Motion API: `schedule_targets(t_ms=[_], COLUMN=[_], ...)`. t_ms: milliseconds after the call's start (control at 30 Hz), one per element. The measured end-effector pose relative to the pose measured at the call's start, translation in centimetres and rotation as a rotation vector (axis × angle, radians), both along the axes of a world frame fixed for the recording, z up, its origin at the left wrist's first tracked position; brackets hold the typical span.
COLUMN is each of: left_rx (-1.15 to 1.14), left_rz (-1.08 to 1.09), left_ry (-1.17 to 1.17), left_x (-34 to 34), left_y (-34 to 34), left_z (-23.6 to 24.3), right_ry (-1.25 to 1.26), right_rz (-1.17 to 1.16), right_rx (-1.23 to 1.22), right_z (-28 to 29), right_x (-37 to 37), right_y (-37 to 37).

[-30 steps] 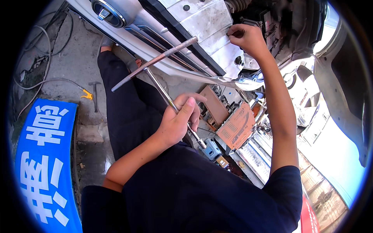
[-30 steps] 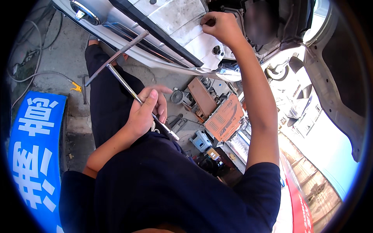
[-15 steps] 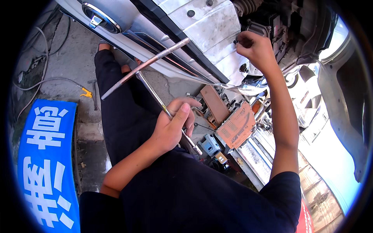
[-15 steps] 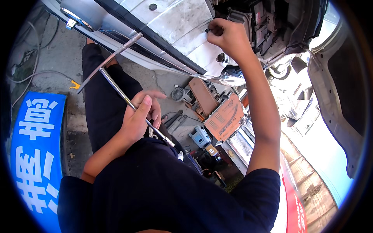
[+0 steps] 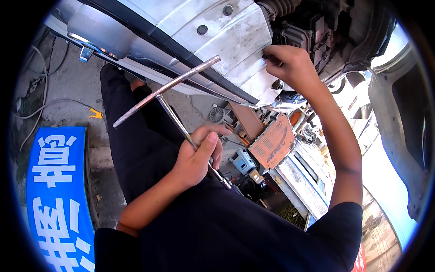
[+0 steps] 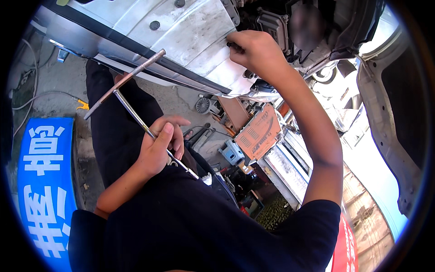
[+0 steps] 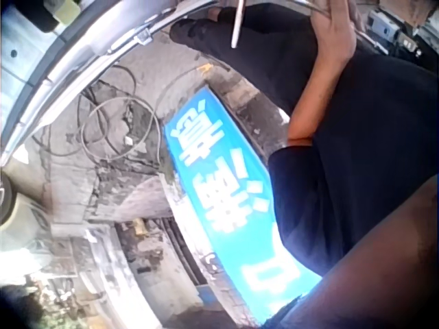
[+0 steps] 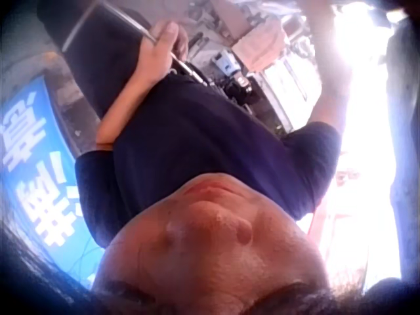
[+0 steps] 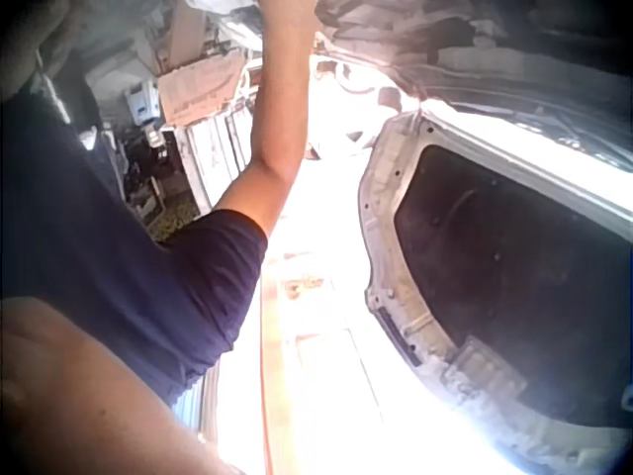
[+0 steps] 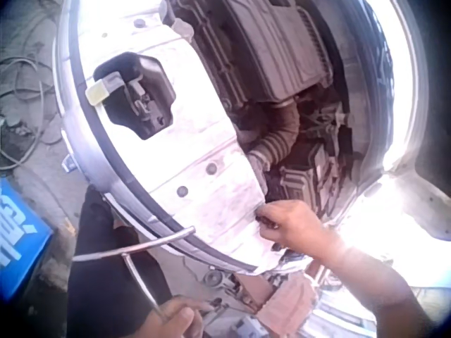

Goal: The person uses a T-handle wrench to tighten bolts on the front bumper and grille area of a white car with the hood open. They systematically move between different fastener locations on the front fascia, adjusting the tool and applying torque to secure the components.

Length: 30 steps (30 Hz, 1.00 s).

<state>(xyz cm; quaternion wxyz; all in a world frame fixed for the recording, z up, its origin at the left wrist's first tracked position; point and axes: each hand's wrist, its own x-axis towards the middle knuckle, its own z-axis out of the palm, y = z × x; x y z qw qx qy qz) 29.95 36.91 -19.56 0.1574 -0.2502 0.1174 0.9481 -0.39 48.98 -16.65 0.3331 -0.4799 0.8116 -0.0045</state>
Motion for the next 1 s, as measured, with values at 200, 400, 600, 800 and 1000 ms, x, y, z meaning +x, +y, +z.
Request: schedule_targets(t_ms=[200, 400, 600, 800, 1000], left_rx=[0.035, 0.052, 0.023, 0.001, -0.013], left_rz=[0.019, 0.028, 0.029, 0.067, 0.026], left_ry=[-0.011, 0.0, 0.013, 0.029, 0.057], left_x=[-0.3, -0.4, 0.1, 0.5, 0.8], left_y=[-0.1, -0.4, -0.8, -0.6, -0.1], left_z=[0.0, 0.0, 0.0, 0.0, 0.1], right_ry=[0.118, 0.337, 0.216, 0.156, 0.266], right_rz=[-0.204, -0.128, -0.099, 0.003, -0.05], right_rx=[-0.012, -0.01, -0.039, 0.065, 0.046], right_z=[-0.3, -0.9, -0.4, 0.0, -0.4], right_x=[2.0, 4.0, 2.7, 1.5, 3.2], right_y=[0.1, 0.5, 0.2, -0.2, -0.1])
